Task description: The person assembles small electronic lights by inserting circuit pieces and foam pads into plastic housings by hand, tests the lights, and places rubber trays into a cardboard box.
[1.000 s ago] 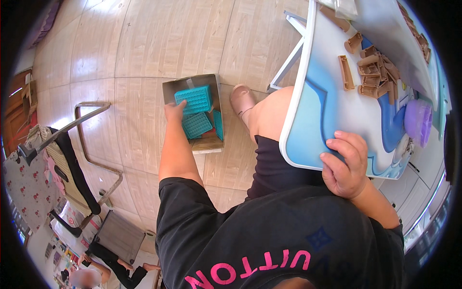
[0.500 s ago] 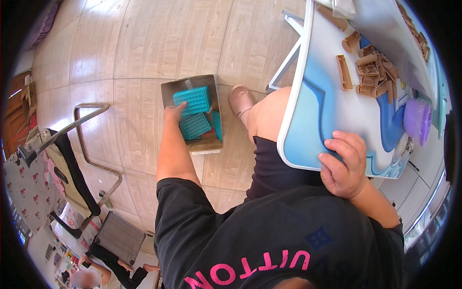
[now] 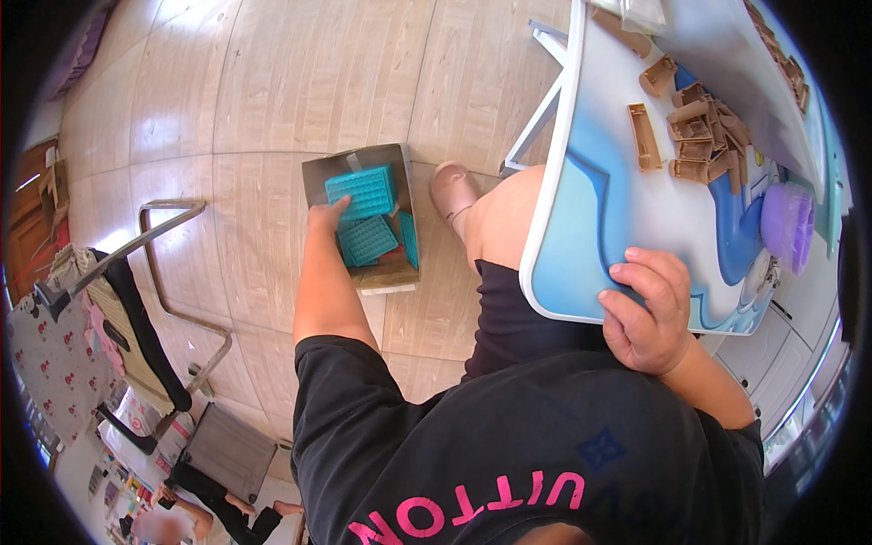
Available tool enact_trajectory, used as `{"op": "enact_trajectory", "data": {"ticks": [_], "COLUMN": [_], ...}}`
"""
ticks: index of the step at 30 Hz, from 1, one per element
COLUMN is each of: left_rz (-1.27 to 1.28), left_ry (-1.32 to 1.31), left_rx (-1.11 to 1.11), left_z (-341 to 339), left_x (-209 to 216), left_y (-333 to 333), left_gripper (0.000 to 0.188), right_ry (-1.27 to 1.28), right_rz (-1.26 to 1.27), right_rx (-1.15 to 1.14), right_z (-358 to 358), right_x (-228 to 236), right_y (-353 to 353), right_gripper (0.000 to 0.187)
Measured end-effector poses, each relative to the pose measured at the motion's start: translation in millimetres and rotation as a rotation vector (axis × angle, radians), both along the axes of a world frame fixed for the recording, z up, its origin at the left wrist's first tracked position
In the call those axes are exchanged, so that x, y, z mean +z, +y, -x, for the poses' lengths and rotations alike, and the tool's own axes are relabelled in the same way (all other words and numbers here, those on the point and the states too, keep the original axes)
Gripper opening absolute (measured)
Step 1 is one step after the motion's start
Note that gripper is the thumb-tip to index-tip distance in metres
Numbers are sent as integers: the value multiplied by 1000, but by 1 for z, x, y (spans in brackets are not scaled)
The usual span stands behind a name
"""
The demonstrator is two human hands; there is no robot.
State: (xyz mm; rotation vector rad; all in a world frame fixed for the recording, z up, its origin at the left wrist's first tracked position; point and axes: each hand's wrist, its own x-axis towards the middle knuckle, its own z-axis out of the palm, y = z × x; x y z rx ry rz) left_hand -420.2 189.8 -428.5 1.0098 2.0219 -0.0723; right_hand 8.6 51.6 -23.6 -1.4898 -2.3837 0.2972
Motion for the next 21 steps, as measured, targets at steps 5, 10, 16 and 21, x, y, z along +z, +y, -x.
{"op": "enact_trajectory", "data": {"ticks": [5, 10, 16, 21], "left_rz": [-47, -11, 16, -24], "left_ry": [-215, -281, -262, -310], "left_rx": [251, 299, 318, 369], "left_z": [36, -6, 1, -6], "left_x": [-12, 15, 34, 35], "left_y": [-6, -4, -3, -9], "left_gripper": [54, 46, 46, 49], "right_ry": [29, -4, 6, 5], "right_rz": [-19, 0, -10, -7], "right_rx": [13, -5, 4, 0], "right_z": [3, 0, 2, 1], "right_x": [2, 0, 1, 2], "right_y": [2, 0, 2, 1], "right_gripper": [32, 31, 30, 32]}}
